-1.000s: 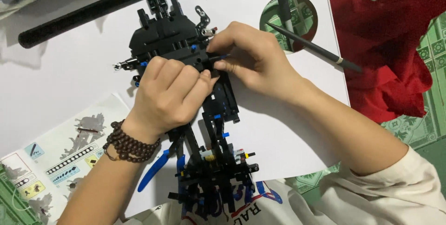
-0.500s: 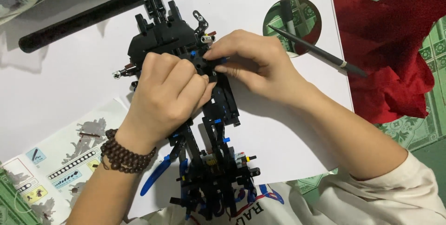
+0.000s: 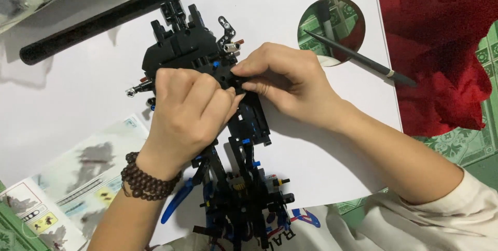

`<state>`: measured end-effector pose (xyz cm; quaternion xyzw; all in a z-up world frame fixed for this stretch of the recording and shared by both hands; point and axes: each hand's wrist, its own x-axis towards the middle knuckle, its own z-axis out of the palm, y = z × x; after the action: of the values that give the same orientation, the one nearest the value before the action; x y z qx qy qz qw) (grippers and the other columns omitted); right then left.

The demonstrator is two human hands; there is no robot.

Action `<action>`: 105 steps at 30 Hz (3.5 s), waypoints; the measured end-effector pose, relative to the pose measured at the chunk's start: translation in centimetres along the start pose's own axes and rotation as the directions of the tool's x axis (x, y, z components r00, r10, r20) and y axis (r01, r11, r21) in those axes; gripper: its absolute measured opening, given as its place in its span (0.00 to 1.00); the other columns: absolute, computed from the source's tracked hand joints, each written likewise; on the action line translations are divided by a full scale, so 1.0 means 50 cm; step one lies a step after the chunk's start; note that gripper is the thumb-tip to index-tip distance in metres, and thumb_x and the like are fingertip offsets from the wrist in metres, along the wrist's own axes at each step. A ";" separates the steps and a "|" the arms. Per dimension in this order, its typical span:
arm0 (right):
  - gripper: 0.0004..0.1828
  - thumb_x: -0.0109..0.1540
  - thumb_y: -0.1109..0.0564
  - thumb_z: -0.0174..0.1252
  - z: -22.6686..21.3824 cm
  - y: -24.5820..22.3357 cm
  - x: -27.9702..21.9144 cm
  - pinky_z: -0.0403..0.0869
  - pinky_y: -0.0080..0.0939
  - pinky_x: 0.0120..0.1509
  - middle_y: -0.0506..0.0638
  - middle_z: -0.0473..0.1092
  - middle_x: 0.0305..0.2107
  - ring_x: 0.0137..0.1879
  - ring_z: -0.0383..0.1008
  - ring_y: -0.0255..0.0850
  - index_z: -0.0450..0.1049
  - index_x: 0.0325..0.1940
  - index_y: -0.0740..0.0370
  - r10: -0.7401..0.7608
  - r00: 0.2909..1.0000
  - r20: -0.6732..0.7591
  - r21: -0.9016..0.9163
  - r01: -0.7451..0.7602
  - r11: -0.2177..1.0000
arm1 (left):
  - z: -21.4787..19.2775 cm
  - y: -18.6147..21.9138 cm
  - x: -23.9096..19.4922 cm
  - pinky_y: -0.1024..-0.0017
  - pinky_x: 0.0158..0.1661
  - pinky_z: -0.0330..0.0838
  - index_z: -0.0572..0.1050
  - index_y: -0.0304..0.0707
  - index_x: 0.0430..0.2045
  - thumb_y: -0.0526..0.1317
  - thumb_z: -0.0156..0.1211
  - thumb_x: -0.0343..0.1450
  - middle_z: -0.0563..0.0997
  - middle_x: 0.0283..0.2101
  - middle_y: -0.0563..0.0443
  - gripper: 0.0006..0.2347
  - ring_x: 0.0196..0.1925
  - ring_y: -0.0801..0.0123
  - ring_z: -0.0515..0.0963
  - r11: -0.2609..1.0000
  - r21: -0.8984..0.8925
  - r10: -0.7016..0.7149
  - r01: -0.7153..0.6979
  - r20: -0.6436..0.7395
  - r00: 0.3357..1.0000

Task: The person assembles a complex Technic model using black and gray pieces, following an instruction booklet. They attach and adjust components on the model's frame, then open a sealed bag of additional parts to continue the build.

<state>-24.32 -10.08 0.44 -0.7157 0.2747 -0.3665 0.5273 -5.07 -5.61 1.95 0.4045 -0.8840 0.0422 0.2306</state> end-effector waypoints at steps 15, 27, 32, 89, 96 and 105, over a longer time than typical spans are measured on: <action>0.15 0.61 0.63 0.56 0.001 -0.017 0.006 0.71 0.44 0.59 0.61 0.69 0.43 0.51 0.71 0.50 0.65 0.50 0.71 -0.142 0.986 0.083 -0.179 0.155 0.972 | -0.086 -0.003 -0.086 0.66 0.33 0.62 0.69 0.33 0.30 0.29 0.46 0.70 0.72 0.27 0.47 0.03 0.29 0.61 0.69 0.957 -0.161 -0.256 0.241 -0.078 0.964; 0.18 0.58 0.65 0.62 0.043 -0.017 -0.018 0.69 0.38 0.56 0.59 0.66 0.43 0.51 0.68 0.47 0.64 0.48 0.69 -0.072 0.997 -0.023 -0.324 0.061 0.944 | -0.080 -0.036 -0.167 0.69 0.41 0.68 0.69 0.27 0.42 0.39 0.60 0.68 0.72 0.39 0.43 0.14 0.41 0.60 0.70 0.752 -0.417 -0.530 0.510 0.078 0.845; 0.17 0.58 0.66 0.60 0.045 0.003 -0.022 0.69 0.40 0.57 0.60 0.65 0.42 0.50 0.68 0.48 0.63 0.48 0.70 -0.087 0.996 -0.035 -0.282 0.073 0.957 | -0.070 -0.055 -0.167 0.70 0.41 0.70 0.70 0.29 0.40 0.36 0.60 0.68 0.72 0.39 0.44 0.12 0.41 0.60 0.71 0.728 -0.530 -0.488 0.435 0.046 0.872; 0.24 0.53 0.72 0.62 0.035 0.010 -0.021 0.70 0.48 0.53 0.59 0.67 0.40 0.47 0.72 0.52 0.64 0.52 0.70 -0.075 0.996 -0.044 -0.344 0.055 0.937 | -0.009 -0.026 -0.159 0.73 0.28 0.66 0.73 0.34 0.39 0.41 0.51 0.72 0.65 0.22 0.54 0.10 0.24 0.66 0.68 0.945 -0.221 -0.284 0.242 -0.187 0.940; 0.22 0.56 0.63 0.63 0.028 0.005 -0.021 0.69 0.48 0.52 0.58 0.67 0.40 0.46 0.71 0.49 0.65 0.52 0.69 -0.093 0.995 -0.040 -0.406 0.069 0.911 | 0.006 -0.028 -0.176 0.70 0.28 0.67 0.71 0.35 0.41 0.42 0.57 0.69 0.68 0.21 0.54 0.12 0.23 0.67 0.68 0.853 -0.441 -0.411 0.280 -0.235 0.881; 0.26 0.53 0.53 0.69 0.021 -0.035 -0.026 0.59 0.43 0.53 0.53 0.66 0.37 0.46 0.58 0.45 0.68 0.50 0.65 0.015 0.999 -0.031 -0.625 -0.031 0.780 | -0.026 -0.046 -0.174 0.66 0.41 0.59 0.68 0.33 0.42 0.32 0.59 0.58 0.70 0.31 0.49 0.18 0.37 0.59 0.67 0.805 -0.343 -0.545 0.483 -0.107 0.832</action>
<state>-24.20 -7.95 1.63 -0.8422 0.3956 -0.2569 0.2611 2.01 -0.74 -1.01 0.5831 -0.7084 -0.1173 0.3800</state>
